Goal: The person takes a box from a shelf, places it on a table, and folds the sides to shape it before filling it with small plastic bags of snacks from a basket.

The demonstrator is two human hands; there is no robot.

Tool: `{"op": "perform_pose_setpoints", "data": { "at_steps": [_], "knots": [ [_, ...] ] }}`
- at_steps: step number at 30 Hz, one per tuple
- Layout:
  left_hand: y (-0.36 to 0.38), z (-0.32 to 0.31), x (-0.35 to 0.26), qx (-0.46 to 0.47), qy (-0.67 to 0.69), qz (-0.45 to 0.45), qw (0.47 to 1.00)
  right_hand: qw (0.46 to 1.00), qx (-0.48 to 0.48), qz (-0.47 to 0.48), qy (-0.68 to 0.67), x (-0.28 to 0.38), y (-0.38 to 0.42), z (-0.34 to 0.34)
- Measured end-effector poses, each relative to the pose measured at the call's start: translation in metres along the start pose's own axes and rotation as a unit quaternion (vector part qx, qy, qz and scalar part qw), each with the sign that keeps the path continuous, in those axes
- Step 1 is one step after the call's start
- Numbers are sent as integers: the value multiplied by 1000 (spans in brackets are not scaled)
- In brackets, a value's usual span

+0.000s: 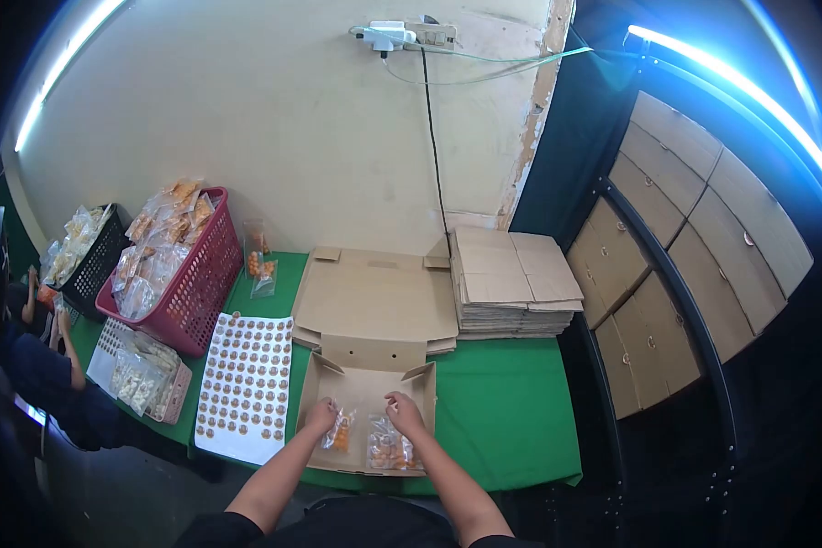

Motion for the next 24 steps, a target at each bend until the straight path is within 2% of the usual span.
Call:
{"op": "perform_pose_setpoints", "data": {
  "at_steps": [1, 2, 4, 5, 7, 9, 13, 15, 22, 24],
  "knots": [
    [6, 2, -1, 14, -37, 6, 999, 998, 7, 45, 36, -1, 0, -4],
    [5, -4, 3, 13, -37, 7, 999, 998, 9, 46, 35, -4, 2, -7],
    [5, -19, 6, 75, -71, 12, 995, 984, 9, 60, 167, -1, 6, -10],
    [2, -25, 6, 72, -69, 12, 995, 983, 10, 63, 170, 1, 5, -9],
    [12, -26, 0, 105, -67, 23, 992, 969, 29, 17, 244, 2, 8, -13],
    [13, -27, -4, 106, -43, 43, 992, 967, 46, -7, 251, -3, 7, -14],
    [19, -35, 0, 102, -21, 26, 994, 961, 90, -66, 253, -12, 7, -13],
    [14, -44, 4, 138, 29, 51, 989, 959, 97, -67, 258, -13, 8, -13],
    [26, -40, -8, 137, 18, 49, 989, 953, 118, -57, 274, -19, 5, -10],
    [35, -30, -15, 88, -45, 37, 994, 955, 118, -56, 268, -21, 6, -9]
  ]
}}
Point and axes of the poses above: each hand's wrist, its own y-axis away from the middle knuckle, its own z-axis out of the back of the hand, x = y × z, the point moved 2 cm from there along -y, towards the middle knuckle, and after that the axes turned 11 degrees about -y, right-handed, at the moved point
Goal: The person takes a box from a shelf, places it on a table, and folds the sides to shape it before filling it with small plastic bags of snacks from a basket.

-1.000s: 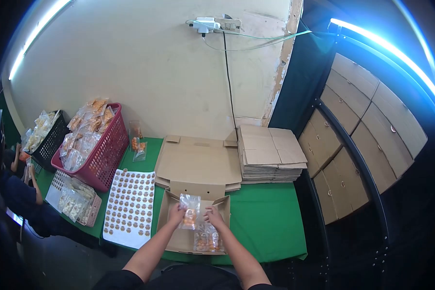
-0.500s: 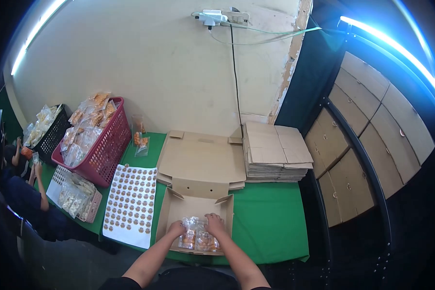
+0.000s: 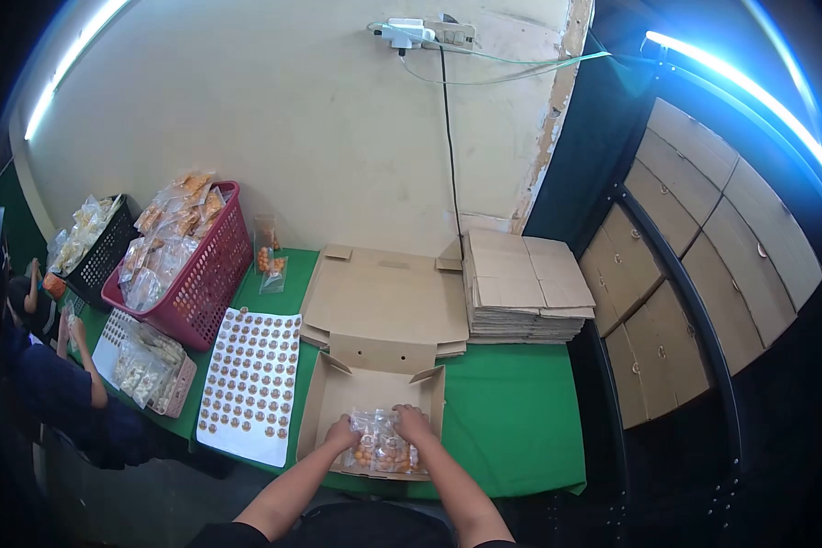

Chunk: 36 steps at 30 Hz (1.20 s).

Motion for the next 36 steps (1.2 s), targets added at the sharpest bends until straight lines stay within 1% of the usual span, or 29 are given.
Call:
{"op": "perform_pose_setpoints", "data": {
  "at_steps": [5, 7, 10, 14, 16, 17, 19, 20, 21, 22, 23, 24, 25, 26, 27, 28, 29, 30, 31, 32, 33, 35, 36],
  "knots": [
    [9, 8, -6, -1, -3, 0, 1000, 1000, -2, 4, -13, -3, 0, 3],
    [9, 8, -9, -4, -5, -1, 1000, 999, 21, 3, -45, -8, -3, 2],
    [12, 9, -9, 6, -12, -7, 1000, 997, 16, 8, -76, -12, -5, 2],
    [9, 5, -9, 6, -13, -4, 1000, 998, 9, 39, -56, -10, 0, 8],
    [13, 7, -12, 4, -12, -5, 1000, 997, 30, 44, -49, -12, -2, 10],
    [15, 9, -13, -7, -19, 5, 1000, 997, 32, 47, -48, -12, -1, 9],
    [18, 12, -12, -24, -19, 23, 999, 994, -23, 67, -88, -14, -2, 12],
    [19, 12, -11, -56, -16, 19, 998, 993, -18, 74, -84, -15, -4, 14],
    [17, 13, -11, -90, -13, 16, 996, 989, -34, 99, -105, -17, -7, 18],
    [13, 12, -11, -98, -7, 21, 995, 983, -49, 125, -125, -18, -11, 24],
    [6, 12, -12, -109, 13, 3, 994, 982, -45, 137, -122, -18, -15, 30],
    [2, 16, -13, -123, 32, -14, 992, 976, -55, 120, -176, -17, -20, 38],
    [2, 18, -15, -135, 36, -6, 990, 965, -64, 104, -230, -12, -25, 48],
    [-2, 21, -22, -121, 87, -22, 989, 959, -75, 96, -254, -7, -27, 58],
    [-5, 25, -27, -105, 136, -39, 984, 958, -69, 112, -255, -5, -33, 65],
    [-7, 31, -30, -118, 136, -31, 983, 938, -94, 111, -314, -7, -37, 68],
    [-10, 34, -34, -78, 186, -53, 978, 915, -118, 107, -372, -9, -44, 71],
    [-13, 35, -38, -37, 237, -77, 968, 914, -109, 116, -374, -3, -46, 77],
    [-16, 35, -38, -45, 238, -69, 968, 897, -130, 103, -410, 3, -41, 85],
    [-19, 34, -38, -35, 247, -94, 964, 879, -151, 89, -444, 9, -35, 92],
    [-20, 33, -38, -23, 255, -120, 959, 878, -144, 92, -447, 13, -32, 96],
    [-15, 41, -42, -20, 266, -116, 957, 839, -171, 105, -505, 19, -27, 99],
    [-8, 49, -46, -14, 279, -119, 953, 836, -176, 114, -507, 24, -23, 100]
  ]
}}
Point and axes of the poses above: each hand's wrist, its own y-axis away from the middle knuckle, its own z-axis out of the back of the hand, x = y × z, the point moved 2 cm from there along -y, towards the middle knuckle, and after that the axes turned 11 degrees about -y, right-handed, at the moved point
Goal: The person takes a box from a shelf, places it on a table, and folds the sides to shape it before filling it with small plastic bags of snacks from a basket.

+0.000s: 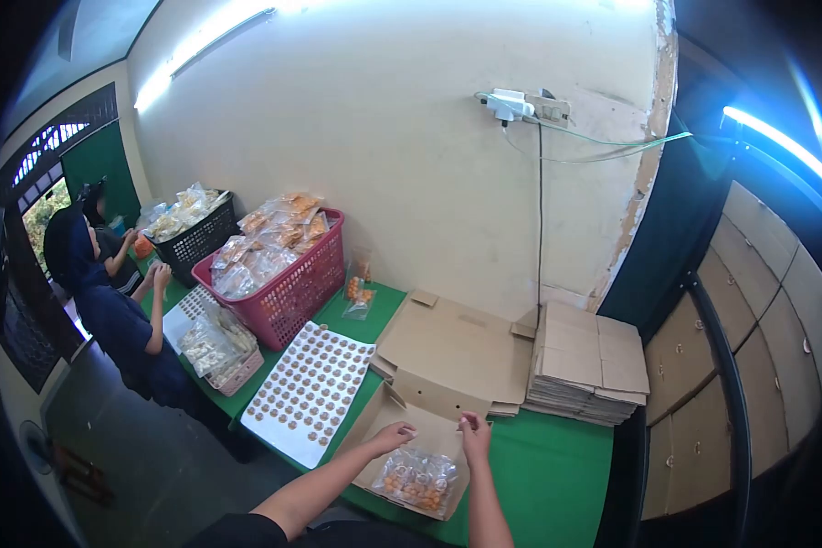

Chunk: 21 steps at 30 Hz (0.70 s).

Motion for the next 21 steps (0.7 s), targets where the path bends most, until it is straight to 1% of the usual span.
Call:
{"op": "perform_pose_setpoints", "data": {
  "at_steps": [1, 3, 4, 6, 7, 9, 11, 13, 15, 16, 17, 19, 21],
  "knots": [
    [6, 6, -11, -3, 0, 3, 1000, 1000, 3, -2, -1, 2, 4, -3],
    [8, 27, -43, 37, 55, -4, 998, 999, -11, -9, -32, 9, 2, -12],
    [5, 40, -55, 32, 55, -5, 998, 1000, -14, -6, -25, 16, 1, -20],
    [-1, 73, -78, 25, 84, -104, 991, 999, -19, 13, -27, 31, -3, -42],
    [-3, 94, -88, 23, 83, -104, 991, 999, -31, 31, -28, 38, -7, -55],
    [-5, 147, -113, -43, 38, -209, 976, 998, -29, 45, -32, 45, -20, -84],
    [-9, 212, -128, -50, 22, -221, 974, 995, -31, 76, -51, 53, -35, -122],
    [-3, 280, -138, -61, 24, -239, 969, 994, -40, 79, -67, 59, -48, -170],
    [-11, 352, -125, -98, 32, -277, 955, 993, -47, 85, -73, 61, -67, -218],
    [-15, 390, -115, -116, 34, -280, 952, 992, -51, 90, -67, 58, -77, -242],
    [-19, 426, -104, -134, 38, -280, 950, 993, -49, 92, -63, 56, -87, -266],
    [-23, 493, -83, -162, 95, -252, 949, 993, -40, 91, -60, 47, -107, -311],
    [-36, 554, -48, -233, 97, -245, 936, 993, -33, 94, -59, 41, -122, -354]
  ]
}}
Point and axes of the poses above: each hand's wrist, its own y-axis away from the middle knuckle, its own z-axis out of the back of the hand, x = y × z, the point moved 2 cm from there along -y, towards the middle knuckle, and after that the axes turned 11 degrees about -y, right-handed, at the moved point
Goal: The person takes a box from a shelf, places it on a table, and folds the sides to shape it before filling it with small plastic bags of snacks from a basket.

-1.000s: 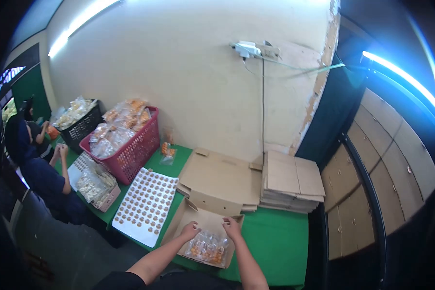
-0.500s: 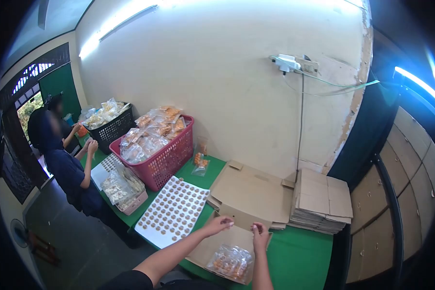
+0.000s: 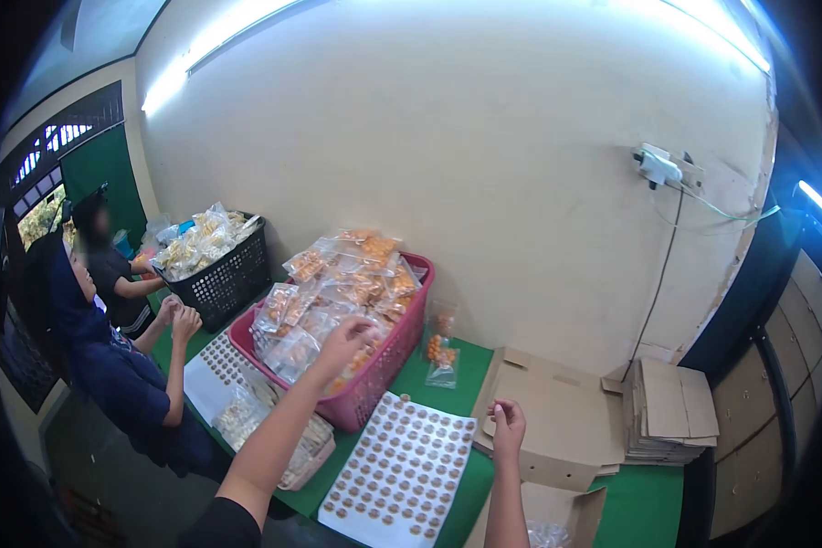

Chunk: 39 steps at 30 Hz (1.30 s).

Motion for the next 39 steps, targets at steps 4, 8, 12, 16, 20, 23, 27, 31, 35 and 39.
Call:
{"op": "perform_pose_setpoints", "data": {
  "at_steps": [4, 8, 12, 16, 20, 23, 27, 31, 35, 39],
  "knots": [
    [-56, 96, 92, -120, -143, 23, 982, 999, 31, 4, -16, -16, -9, -76],
    [-72, 150, 118, -149, -345, 55, 925, 997, 73, 4, -3, -18, -10, -135],
    [-75, 167, 150, -117, -524, 102, 837, 994, 106, 16, 28, -16, -23, -182],
    [-71, 166, 166, -97, -495, 102, 858, 989, 143, 35, 21, -17, -46, -244],
    [-70, 156, 157, -133, -520, 86, 839, 982, 188, -13, 31, -36, -73, -294],
    [-73, 145, 153, -115, -519, 68, 844, 975, 205, -83, 25, -74, -95, -333],
    [-83, 129, 153, -96, -478, 35, 873, 946, 244, -173, 129, -137, -112, -386],
    [-92, 144, 179, -128, -394, 27, 910, 927, 206, -133, 284, -186, -121, -418],
    [-91, 155, 185, -150, -322, 41, 934, 914, 186, -99, 347, -182, -114, -437],
    [-88, 154, 189, -147, -387, 61, 908, 906, 198, -65, 368, -180, -111, -442]
  ]
}}
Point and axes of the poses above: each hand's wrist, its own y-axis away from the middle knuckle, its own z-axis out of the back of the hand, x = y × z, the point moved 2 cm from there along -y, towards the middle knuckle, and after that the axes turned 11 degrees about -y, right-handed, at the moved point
